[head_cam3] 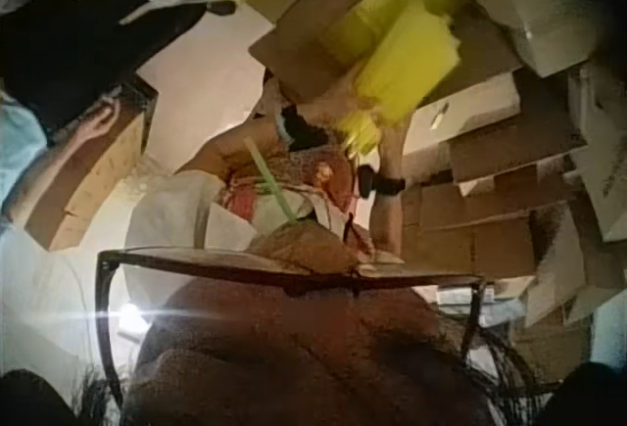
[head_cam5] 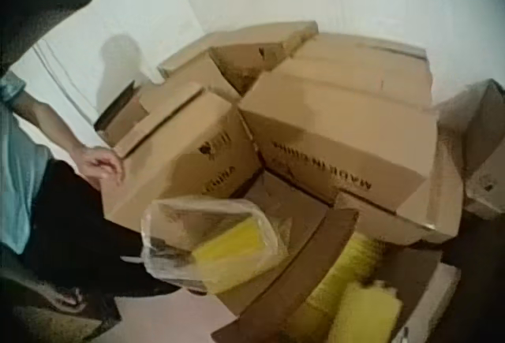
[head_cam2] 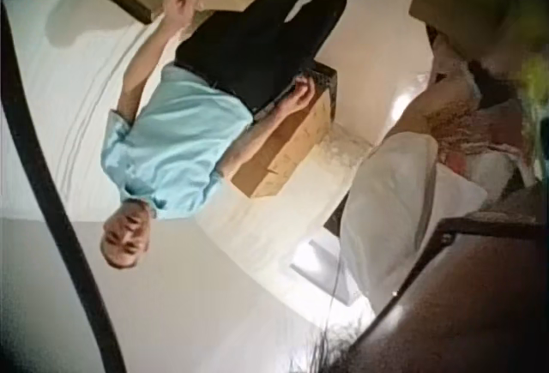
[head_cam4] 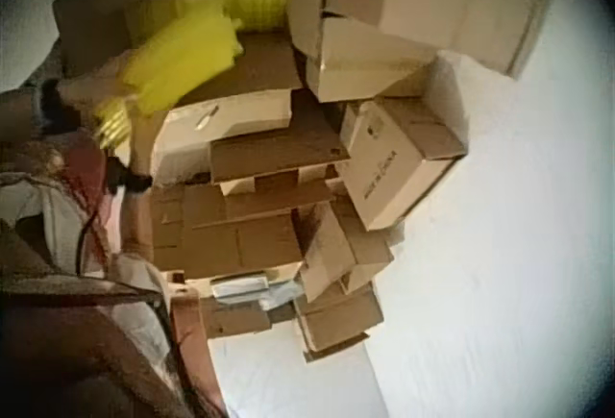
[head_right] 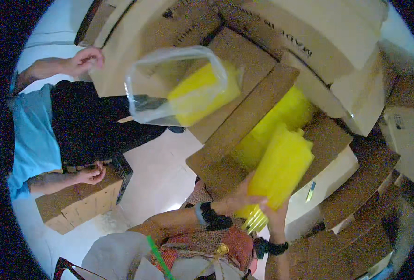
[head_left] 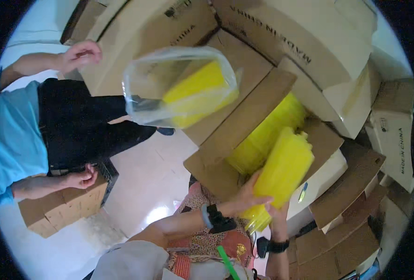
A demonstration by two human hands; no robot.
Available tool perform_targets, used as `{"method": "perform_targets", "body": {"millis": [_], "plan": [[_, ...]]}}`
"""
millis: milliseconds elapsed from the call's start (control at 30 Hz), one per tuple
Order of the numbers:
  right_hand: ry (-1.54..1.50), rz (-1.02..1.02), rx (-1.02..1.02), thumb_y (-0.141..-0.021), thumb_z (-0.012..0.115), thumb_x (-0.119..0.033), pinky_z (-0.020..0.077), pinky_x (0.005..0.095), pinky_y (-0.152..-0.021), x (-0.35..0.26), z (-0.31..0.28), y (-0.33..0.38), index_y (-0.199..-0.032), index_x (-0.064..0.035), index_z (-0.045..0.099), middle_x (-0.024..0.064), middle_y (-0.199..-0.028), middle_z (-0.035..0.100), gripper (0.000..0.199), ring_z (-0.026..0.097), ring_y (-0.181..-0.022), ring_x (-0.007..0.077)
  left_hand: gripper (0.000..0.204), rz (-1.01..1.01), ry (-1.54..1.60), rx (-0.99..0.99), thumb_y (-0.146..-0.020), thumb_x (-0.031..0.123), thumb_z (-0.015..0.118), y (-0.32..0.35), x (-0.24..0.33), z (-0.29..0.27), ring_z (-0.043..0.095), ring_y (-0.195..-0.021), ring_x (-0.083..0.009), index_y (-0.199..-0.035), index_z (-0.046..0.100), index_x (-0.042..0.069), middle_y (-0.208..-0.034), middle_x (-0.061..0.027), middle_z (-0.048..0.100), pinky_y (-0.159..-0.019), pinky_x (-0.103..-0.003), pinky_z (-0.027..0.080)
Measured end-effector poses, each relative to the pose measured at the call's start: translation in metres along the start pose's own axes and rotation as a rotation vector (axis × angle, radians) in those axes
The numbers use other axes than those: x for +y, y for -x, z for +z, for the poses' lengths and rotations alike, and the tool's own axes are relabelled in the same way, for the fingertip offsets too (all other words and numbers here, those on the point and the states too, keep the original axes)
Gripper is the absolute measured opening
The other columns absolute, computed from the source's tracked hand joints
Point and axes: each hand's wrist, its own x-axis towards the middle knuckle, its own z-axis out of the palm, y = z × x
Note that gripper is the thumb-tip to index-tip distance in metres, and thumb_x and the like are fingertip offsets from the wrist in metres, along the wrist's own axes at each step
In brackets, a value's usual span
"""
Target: Bundling yellow plastic tubes into plastic bags, weighing them on a scale, and placing them in boxes.
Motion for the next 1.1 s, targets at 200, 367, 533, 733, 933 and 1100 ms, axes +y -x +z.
{"method": "perform_targets", "body": {"millis": [200,367,533,733,933,1100], "plan": [[-0.152,-0.078,0.126,-0.068,0.072,-0.011,0.0440,0.0352,-0.089,-0.033,0.068,0.052,-0.127,-0.0007,0.036,0.0110,-0.119,0.051,0.070,0.052,-0.107,0.0232,0.101,0.004,-0.539,-0.193,-0.069,0.032,0.076,0.048,0.116,0.005,0.036,-0.125,-0.0228,-0.141,0.011,0.004,-0.135,-0.0175,0.038,-0.102,-0.034,0.032],[-0.146,-0.188,-0.222,-0.072,0.070,-0.015,0.0443,0.0356,-0.088,-0.049,0.179,0.052,-0.123,-0.0026,0.041,0.0105,-0.118,0.051,0.060,0.053,-0.104,0.0212,0.087,0.099,-0.771,-0.106,-0.071,0.023,0.074,0.111,0.241,-0.028,0.046,-0.115,-0.0231,-0.137,0.021,0.001,-0.125,-0.0140,0.046,-0.098,-0.035,0.037],[-0.739,0.106,-0.423,-0.084,0.060,-0.016,0.0413,0.0334,-0.093,-0.066,0.314,0.023,-0.128,-0.0059,0.034,0.0087,-0.122,0.047,0.052,0.048,-0.111,0.0198,0.051,-0.338,-0.513,-0.024,-0.081,0.015,0.065,0.109,0.349,-0.082,0.055,-0.101,-0.0154,-0.124,0.041,0.002,-0.113,-0.0075,0.055,-0.087,-0.030,0.045],[-1.053,0.233,-0.296,-0.090,0.051,-0.024,0.0433,0.0369,-0.093,-0.058,0.387,-0.007,-0.127,-0.0065,0.036,0.0095,-0.119,0.051,0.044,0.051,-0.110,0.0221,0.046,-0.990,-0.555,0.031,-0.082,0.025,0.064,0.054,0.391,-0.162,0.058,-0.096,-0.0152,-0.120,0.047,0.004,-0.108,-0.0067,0.059,-0.082,-0.030,0.048],[-1.154,0.145,-0.149,-0.090,0.052,-0.025,0.0428,0.0376,-0.094,-0.032,0.380,-0.064,-0.128,-0.0075,0.036,0.0093,-0.120,0.050,0.045,0.051,-0.112,0.0231,0.049,-1.174,-0.788,0.097,-0.082,0.034,0.063,-0.029,0.369,-0.179,0.062,-0.086,-0.0177,-0.120,0.050,0.006,-0.103,-0.0079,0.062,-0.078,-0.031,0.051],[-1.029,0.035,0.060,-0.086,0.059,-0.022,0.0434,0.0354,-0.091,0.009,0.376,-0.160,-0.130,-0.0054,0.030,0.0102,-0.122,0.048,0.055,0.049,-0.110,0.0227,0.057,-1.035,-0.615,-0.238,-0.079,0.038,0.066,-0.090,0.343,-0.208,0.062,-0.090,-0.0184,-0.121,0.049,0.004,-0.107,-0.0093,0.061,-0.079,-0.030,0.050]]}}
